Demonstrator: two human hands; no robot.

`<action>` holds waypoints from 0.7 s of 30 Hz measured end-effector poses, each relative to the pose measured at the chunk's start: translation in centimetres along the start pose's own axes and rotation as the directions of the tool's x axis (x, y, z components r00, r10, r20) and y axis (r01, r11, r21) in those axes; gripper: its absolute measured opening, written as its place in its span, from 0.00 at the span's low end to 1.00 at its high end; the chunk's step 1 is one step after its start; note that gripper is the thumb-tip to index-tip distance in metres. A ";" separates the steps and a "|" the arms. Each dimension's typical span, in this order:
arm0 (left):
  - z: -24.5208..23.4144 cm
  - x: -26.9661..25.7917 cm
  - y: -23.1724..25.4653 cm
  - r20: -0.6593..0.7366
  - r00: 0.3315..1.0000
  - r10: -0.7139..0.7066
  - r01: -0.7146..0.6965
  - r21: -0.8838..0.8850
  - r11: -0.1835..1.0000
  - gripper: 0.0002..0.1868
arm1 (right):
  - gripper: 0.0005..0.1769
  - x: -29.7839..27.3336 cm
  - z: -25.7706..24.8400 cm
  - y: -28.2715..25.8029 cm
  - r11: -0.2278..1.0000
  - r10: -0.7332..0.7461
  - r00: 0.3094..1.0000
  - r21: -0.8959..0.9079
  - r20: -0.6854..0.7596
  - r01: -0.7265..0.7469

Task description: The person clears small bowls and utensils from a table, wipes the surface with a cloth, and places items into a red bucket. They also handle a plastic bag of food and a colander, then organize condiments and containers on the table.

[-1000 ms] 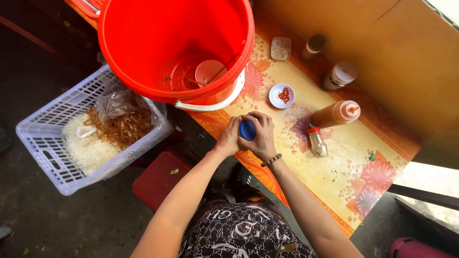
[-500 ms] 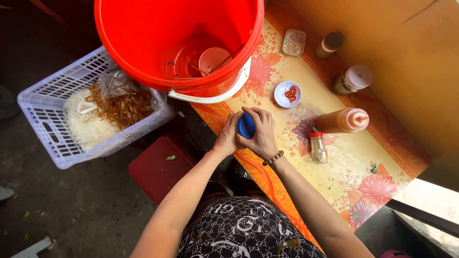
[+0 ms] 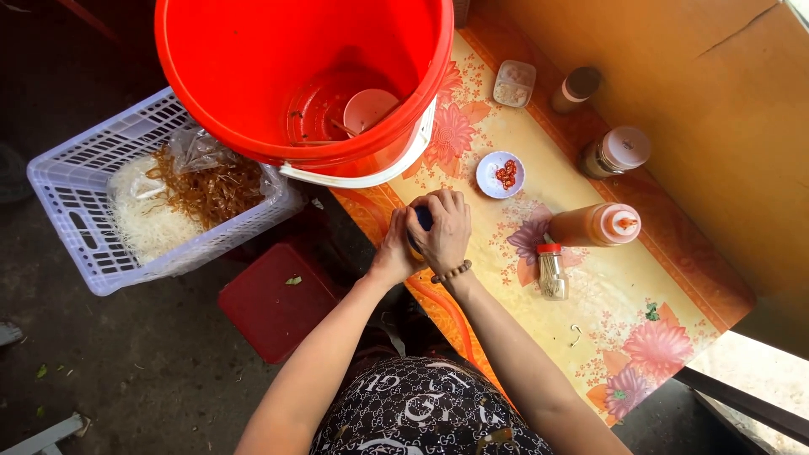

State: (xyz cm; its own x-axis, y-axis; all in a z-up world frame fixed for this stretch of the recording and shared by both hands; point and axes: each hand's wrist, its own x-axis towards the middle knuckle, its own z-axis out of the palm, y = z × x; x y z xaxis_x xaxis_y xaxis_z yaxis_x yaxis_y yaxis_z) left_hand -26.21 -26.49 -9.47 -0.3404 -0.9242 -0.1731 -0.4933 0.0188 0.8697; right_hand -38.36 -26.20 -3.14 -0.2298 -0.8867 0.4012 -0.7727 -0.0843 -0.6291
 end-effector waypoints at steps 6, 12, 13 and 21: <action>0.0 0.6 0.1 -0.036 0.995 0.096 -0.098 -0.074 0.992 0.59 | 0.08 0.0 -1.1 -0.9 0.990 -0.094 0.991 0.097 -0.092 0.103; -1.2 -0.6 1.1 0.013 0.998 0.065 -0.064 -0.058 0.996 0.61 | 0.03 -1.4 -2.5 3.7 0.893 0.220 0.965 0.427 -0.146 -0.139; -1.3 -0.7 1.4 0.003 0.997 0.075 -0.075 -0.073 0.995 0.60 | 0.03 -2.0 -2.6 5.5 0.859 0.341 0.926 0.455 -0.165 -0.235; -2.0 -1.3 2.3 0.003 0.997 0.078 -0.078 -0.076 0.994 0.60 | 0.09 -3.8 -4.1 15.9 0.767 0.628 0.778 0.192 -0.025 -0.612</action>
State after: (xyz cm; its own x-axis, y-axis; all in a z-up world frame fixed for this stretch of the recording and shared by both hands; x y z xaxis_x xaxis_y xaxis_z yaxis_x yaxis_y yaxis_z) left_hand -25.31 -25.97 -6.37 -0.3799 -0.9190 -0.1060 -0.4032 0.0614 0.9131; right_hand -52.19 -22.27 -11.96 -0.6787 -0.7314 -0.0662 -0.3379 0.3910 -0.8561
